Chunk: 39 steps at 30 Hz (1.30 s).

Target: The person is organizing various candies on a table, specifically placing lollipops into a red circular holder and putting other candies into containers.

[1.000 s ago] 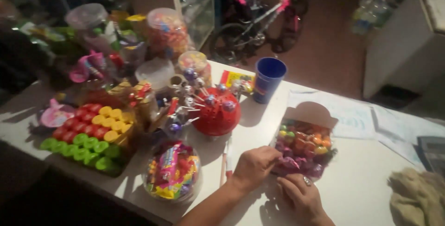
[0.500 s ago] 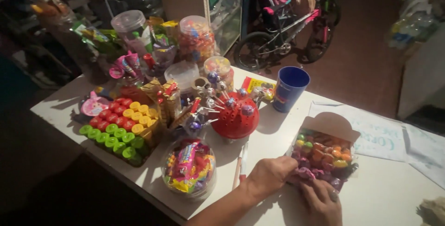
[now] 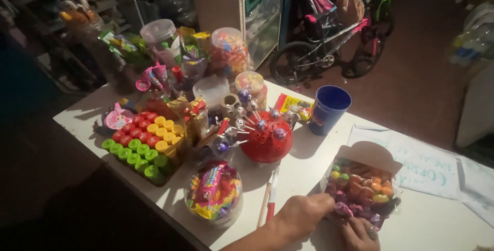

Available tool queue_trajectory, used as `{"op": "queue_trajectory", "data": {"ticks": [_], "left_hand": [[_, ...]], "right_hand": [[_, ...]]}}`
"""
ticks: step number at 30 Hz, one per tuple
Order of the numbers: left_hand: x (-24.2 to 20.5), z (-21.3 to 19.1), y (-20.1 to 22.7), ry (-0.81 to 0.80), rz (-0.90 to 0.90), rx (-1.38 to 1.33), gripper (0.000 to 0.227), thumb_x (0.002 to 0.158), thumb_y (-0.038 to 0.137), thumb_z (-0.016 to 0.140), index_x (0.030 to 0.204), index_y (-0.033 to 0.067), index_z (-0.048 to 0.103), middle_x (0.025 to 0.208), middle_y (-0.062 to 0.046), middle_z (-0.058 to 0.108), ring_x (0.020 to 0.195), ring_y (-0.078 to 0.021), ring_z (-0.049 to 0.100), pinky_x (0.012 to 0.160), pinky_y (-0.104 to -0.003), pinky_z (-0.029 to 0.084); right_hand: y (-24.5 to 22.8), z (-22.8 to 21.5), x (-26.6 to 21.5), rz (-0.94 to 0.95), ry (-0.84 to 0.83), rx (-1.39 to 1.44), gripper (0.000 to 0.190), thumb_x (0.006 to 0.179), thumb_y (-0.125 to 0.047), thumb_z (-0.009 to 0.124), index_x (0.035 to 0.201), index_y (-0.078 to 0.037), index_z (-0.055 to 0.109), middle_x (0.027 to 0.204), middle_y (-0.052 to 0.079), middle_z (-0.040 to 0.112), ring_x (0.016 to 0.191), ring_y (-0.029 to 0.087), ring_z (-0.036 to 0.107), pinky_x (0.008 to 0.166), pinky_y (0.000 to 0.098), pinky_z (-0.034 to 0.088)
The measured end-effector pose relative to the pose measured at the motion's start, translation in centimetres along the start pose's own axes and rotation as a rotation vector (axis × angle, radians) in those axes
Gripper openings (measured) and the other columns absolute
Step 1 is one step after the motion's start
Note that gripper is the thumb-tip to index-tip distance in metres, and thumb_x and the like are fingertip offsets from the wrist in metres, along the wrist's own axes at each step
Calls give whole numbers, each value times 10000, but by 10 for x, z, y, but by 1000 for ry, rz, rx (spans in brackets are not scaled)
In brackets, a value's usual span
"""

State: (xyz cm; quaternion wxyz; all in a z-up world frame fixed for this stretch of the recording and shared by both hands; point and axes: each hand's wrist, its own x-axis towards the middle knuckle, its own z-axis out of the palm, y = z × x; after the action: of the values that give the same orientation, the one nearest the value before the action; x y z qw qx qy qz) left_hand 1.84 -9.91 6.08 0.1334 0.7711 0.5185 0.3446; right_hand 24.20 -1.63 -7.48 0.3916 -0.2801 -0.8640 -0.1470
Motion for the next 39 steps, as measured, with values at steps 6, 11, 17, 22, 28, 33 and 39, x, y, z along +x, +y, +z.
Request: {"op": "queue_trajectory", "data": {"ticks": [6,11,17,22,28,33,39], "left_hand": [[-14,2,12,104,-35,-34,142,980,-27,564,1086,64,541,1014,-179,648,743,-433,653,554,-508,498],[-24,-5,4,136,-104,-125,98,1013,35,507,1087,95,530,969,-167,644,762,-415,638,613,-503,478],[-25,-22,0,296,195,296,171,928,-62,719,940,25,573,962,-176,672,574,-338,670,451,-407,521],[-31,-27,-25,303,232,301,127,907,-65,661,1017,-22,615,1133,-230,718,774,-327,737,582,-397,553],[-26,-61,-14,375,149,151,268,916,-23,703,1180,0,660,1227,-265,724,999,-377,761,791,-453,621],[-33,-107,-2,520,145,294,252,887,-5,771,1130,39,720,1143,-197,761,734,-249,761,603,-332,637],[-43,-153,2,649,-176,428,253,929,92,706,1181,74,702,1169,-89,734,586,-67,718,543,-129,661]], "right_hand": [[18,16,-30,1,-107,79,324,921,-178,565,1208,-236,703,1320,45,662,1118,272,655,1011,389,508],[-16,5,4,54,-112,59,349,860,-196,615,1191,-245,716,1304,23,688,1105,288,664,995,403,536],[-45,-4,53,-70,56,125,187,981,-100,563,1077,-61,718,1163,108,703,866,327,638,802,394,530],[-44,30,40,-83,52,87,152,886,-92,697,1031,-67,735,1134,119,720,933,335,664,879,422,571],[-77,-1,83,45,34,51,152,905,-105,649,1027,-115,739,1176,70,732,910,291,677,878,390,565],[-54,19,61,-13,37,80,137,900,-121,637,992,-111,738,1146,94,719,899,315,634,865,417,558],[-50,26,43,38,-25,64,157,878,-117,685,1017,-126,757,1150,84,721,990,320,626,892,441,568]]}}
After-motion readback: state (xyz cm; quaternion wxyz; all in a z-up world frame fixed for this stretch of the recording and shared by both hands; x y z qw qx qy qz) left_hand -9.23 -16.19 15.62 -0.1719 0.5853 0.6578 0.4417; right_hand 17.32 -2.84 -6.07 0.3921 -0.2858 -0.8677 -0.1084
